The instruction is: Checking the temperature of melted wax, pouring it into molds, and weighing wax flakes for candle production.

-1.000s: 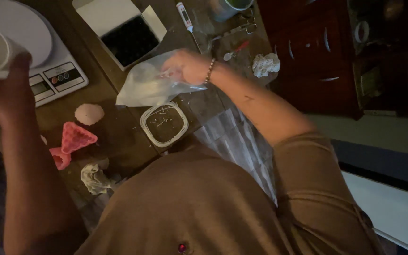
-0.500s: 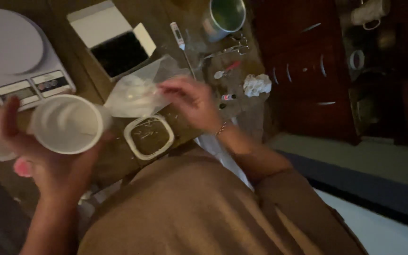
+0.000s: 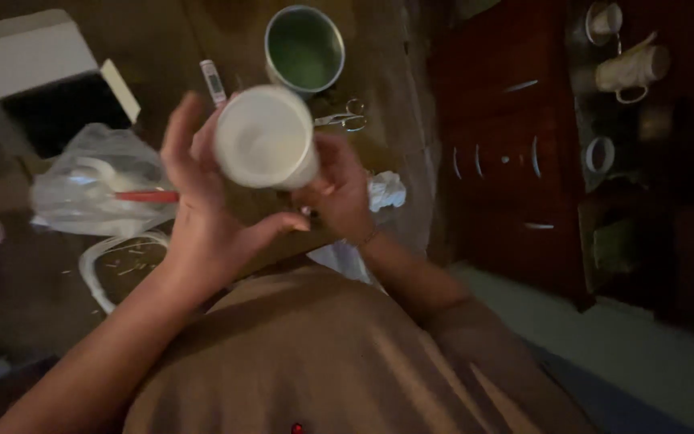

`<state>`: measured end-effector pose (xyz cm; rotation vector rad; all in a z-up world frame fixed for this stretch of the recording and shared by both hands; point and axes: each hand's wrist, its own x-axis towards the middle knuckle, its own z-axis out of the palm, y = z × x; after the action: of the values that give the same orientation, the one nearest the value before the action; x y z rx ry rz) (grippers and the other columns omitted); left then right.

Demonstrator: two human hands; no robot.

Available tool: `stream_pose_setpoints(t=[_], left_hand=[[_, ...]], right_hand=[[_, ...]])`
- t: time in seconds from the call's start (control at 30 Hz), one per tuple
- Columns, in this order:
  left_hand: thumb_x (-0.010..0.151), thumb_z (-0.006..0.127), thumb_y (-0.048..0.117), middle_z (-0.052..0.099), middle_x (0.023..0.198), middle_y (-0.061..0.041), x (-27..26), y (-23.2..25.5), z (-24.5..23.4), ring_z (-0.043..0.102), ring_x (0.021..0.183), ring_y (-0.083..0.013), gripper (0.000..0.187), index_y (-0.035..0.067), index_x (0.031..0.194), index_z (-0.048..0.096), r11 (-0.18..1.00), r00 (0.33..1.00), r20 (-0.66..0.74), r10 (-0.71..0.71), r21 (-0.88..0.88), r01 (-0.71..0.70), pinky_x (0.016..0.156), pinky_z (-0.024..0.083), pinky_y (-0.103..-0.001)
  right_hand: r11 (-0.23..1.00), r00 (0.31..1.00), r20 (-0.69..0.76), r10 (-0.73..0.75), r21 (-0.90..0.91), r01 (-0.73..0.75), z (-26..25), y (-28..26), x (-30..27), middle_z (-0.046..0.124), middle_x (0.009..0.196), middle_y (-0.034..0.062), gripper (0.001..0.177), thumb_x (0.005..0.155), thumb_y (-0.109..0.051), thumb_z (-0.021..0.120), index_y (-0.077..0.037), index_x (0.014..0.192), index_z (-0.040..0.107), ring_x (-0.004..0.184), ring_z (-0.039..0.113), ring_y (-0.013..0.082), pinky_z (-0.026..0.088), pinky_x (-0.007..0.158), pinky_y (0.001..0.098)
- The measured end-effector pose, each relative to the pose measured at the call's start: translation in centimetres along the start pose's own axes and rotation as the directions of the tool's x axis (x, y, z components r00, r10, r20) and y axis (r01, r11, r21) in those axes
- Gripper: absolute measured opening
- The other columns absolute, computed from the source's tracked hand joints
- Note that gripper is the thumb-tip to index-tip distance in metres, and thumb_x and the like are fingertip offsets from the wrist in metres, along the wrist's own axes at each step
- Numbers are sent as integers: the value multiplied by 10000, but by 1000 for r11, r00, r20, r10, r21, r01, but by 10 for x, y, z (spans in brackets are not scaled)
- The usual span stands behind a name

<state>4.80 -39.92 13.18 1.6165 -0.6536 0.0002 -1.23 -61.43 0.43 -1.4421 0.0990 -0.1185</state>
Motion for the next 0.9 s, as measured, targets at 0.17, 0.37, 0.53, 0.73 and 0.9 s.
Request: stream_pose_setpoints(t=[0.17, 0.37, 0.53, 0.73, 0.9], left_hand=[[780, 903, 158, 507, 1477, -264, -21, -26, 23, 572, 1361, -375, 1110, 43, 1552, 113, 975, 969, 104, -223, 53, 218, 1126, 483, -450], [815, 820, 194, 672, 1310, -157, -73, -39, 22, 664, 1213, -283, 670, 57, 1393, 511, 810, 805, 132, -579, 210, 548, 971, 538, -397], [805, 815, 206, 718, 1197, -126, -120, -53, 24, 710, 1103, -247, 577, 78, 1331, 619, 645, 662, 26, -749, 256, 720, 904, 567, -387], [823, 795, 166, 728, 1219, -99, -143, -56, 26, 707, 1131, -206, 530, 63, 1313, 621, 693, 700, -57, -712, 106, 713, 898, 573, -362], [812, 802, 150, 718, 1219, -104, -148, -50, 25, 706, 1128, -201, 527, 65, 1302, 630, 660, 667, -82, -740, 99, 744, 886, 593, -352]], right_hand=[[994, 983, -152, -100, -62, 92, -96, 12, 67, 610, 1374, 135, 697, 863, 38, 826, -28, 1449, 454, 1232, 645, 267, 605, 1021, 422], [898, 958, -172, -228, -418, 138, -153, 17, 108, 638, 1351, 132, 663, 861, 2, 882, -22, 1412, 516, 1229, 656, 242, 570, 1061, 388], [652, 960, -46, -276, -743, 152, -146, -13, 114, 681, 1317, 125, 627, 841, -65, 927, -40, 1364, 582, 1196, 684, 228, 575, 1006, 358], [363, 896, 238, -374, -852, 378, -137, -31, 127, 626, 1341, 149, 666, 795, -67, 945, -62, 1348, 574, 1242, 622, 350, 532, 1061, 424], [207, 856, 384, -346, -859, 469, -132, -38, 141, 564, 1388, 137, 695, 786, -57, 950, -76, 1377, 586, 1273, 561, 358, 523, 1065, 447]])
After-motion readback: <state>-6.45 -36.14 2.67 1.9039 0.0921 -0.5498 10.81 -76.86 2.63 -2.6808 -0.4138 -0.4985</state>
